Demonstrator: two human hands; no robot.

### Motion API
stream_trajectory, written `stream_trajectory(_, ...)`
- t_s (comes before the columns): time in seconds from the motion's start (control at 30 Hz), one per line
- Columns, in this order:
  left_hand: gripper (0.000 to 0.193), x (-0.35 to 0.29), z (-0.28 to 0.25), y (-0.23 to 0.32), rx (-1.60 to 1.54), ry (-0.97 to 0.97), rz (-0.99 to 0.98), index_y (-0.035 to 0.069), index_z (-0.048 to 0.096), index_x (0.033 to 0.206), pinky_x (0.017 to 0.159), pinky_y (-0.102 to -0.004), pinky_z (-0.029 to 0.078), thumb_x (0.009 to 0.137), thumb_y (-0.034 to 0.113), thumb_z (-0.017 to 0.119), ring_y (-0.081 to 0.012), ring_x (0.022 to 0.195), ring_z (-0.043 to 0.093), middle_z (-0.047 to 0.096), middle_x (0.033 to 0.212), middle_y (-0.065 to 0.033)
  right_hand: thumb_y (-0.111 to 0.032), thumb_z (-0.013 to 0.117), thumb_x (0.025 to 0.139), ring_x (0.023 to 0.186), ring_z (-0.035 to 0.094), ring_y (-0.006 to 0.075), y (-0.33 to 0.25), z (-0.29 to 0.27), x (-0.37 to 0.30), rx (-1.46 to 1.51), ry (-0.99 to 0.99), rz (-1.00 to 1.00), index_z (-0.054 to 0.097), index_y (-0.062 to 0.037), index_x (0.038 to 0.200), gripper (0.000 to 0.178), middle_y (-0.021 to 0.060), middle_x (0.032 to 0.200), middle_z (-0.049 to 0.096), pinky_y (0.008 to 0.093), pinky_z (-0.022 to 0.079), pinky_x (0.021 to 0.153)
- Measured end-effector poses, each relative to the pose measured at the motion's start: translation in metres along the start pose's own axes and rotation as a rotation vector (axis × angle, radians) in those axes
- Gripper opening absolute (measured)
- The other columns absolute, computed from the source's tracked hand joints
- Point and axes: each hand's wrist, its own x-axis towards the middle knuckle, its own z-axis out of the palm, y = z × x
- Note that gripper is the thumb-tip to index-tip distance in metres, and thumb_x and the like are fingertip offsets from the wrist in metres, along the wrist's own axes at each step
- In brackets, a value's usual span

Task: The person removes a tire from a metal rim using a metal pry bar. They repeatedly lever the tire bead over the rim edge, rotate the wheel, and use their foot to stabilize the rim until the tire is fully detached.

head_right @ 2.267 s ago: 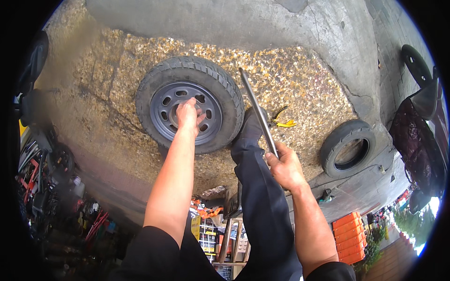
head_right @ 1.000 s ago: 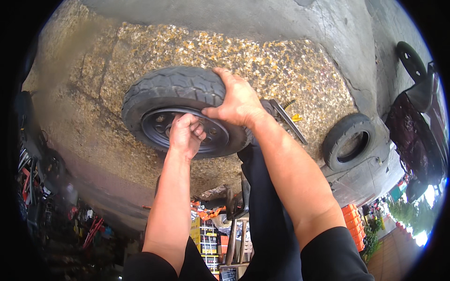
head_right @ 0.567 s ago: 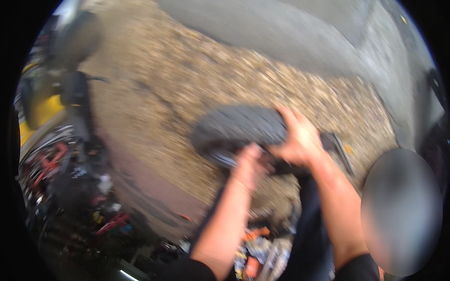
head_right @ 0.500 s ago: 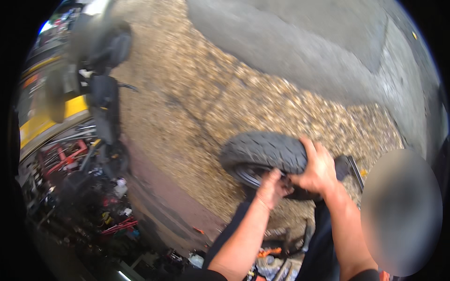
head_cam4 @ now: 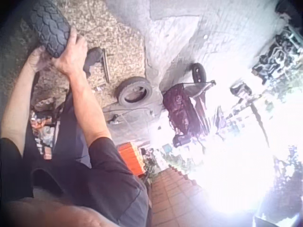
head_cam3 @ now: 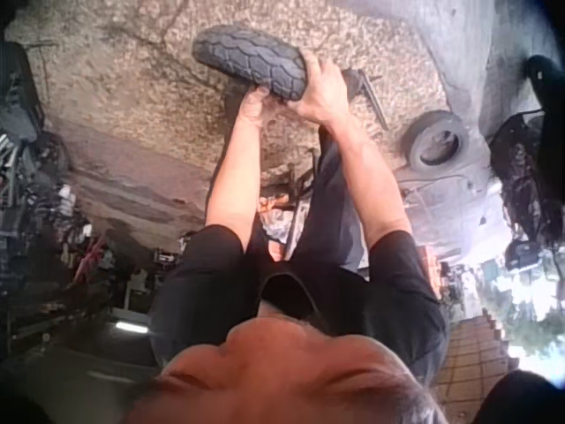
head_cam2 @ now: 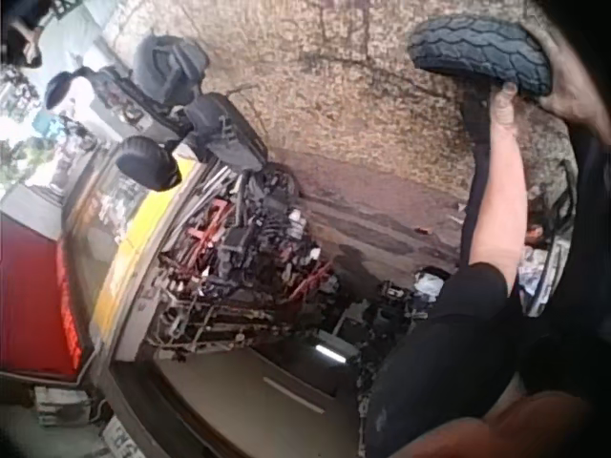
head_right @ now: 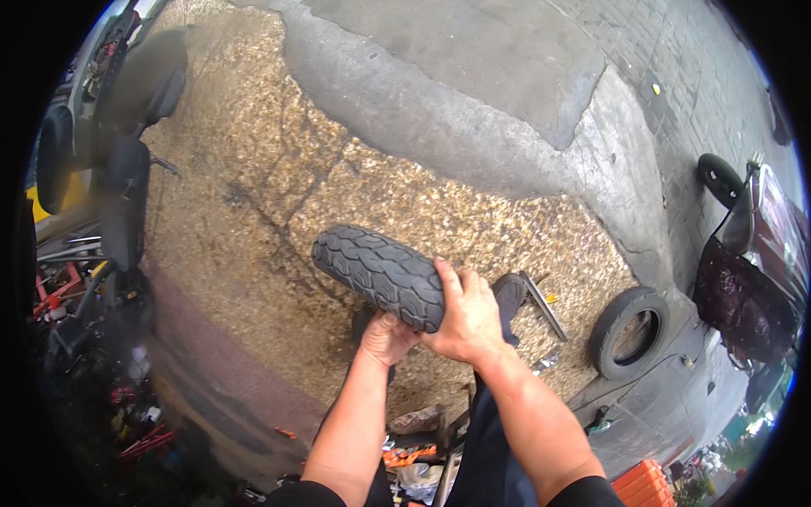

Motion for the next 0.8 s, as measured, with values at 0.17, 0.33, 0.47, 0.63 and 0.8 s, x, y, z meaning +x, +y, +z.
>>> stream_trajectory(0.17,0.096,0.052,-0.043,-0.008,-0.02,0.003,0.003,0.018,0.039,0.145,0.086,-0.054,0.054,0.068,0.052,0.086,-0.0315,0.115,0.059,0.057,0.131,-0.0065,-0.027,0.088,0.055,0.114,0.056,0.041,0.05,0.021,0.05,0.066,0.174,-0.119,0.035,-0.0085,0.147,0.108,0.0247,0.124,0.052,0.0452,0.048,0.099)
stream_trajectory(0.33,0.108,0.021,-0.032,-0.02,-0.027,0.086,0.07,0.019,0.035,0.148,0.1,-0.0554,0.045,0.064,0.066,0.082,-0.031,0.131,0.045,0.047,0.142,-0.0082,-0.032,0.092,0.054,0.104,0.057,0.0387,0.03,0.035,0.019,0.024,0.169,-0.107,0.035,-0.0062,0.146,0.111,0.0242,0.118,0.052,0.0454,0.047,0.098)
stream_trajectory(0.47,0.106,-0.06,-0.019,0.016,-0.022,0.5,0.285,0.007,0.032,0.148,0.108,-0.0507,0.039,0.071,0.063,0.078,-0.0312,0.133,0.043,0.044,0.144,-0.0124,-0.031,0.092,0.056,0.113,0.05,0.0395,-0.016,0.071,-0.033,0.047,0.164,-0.201,0.03,-0.0061,0.15,0.115,0.0241,0.125,0.047,0.0474,0.044,0.097)
stream_trajectory(0.63,0.085,-0.12,-0.024,0.045,0.337,0.86,0.455,-0.002,0.03,0.147,0.112,-0.0418,0.035,0.082,0.022,0.079,-0.0304,0.13,0.045,0.042,0.144,-0.0186,-0.041,0.091,0.061,0.129,0.046,0.0431,-0.032,0.116,-0.063,0.398,-0.265,-0.153,0.04,0.0003,0.145,0.107,0.0256,0.137,0.049,0.0459,0.038,0.11)
stream_trajectory(0.8,0.104,-0.136,-0.042,0.041,0.767,1.168,0.442,-0.005,0.024,0.149,0.112,-0.0417,0.034,0.068,0.012,0.087,-0.0329,0.131,0.044,0.041,0.144,-0.024,-0.049,0.087,0.062,0.128,0.05,0.0394,-0.034,0.158,-0.049,0.548,-0.54,-0.176,0.048,0.0035,0.14,0.102,0.026,0.132,0.056,0.0436,0.04,0.109)
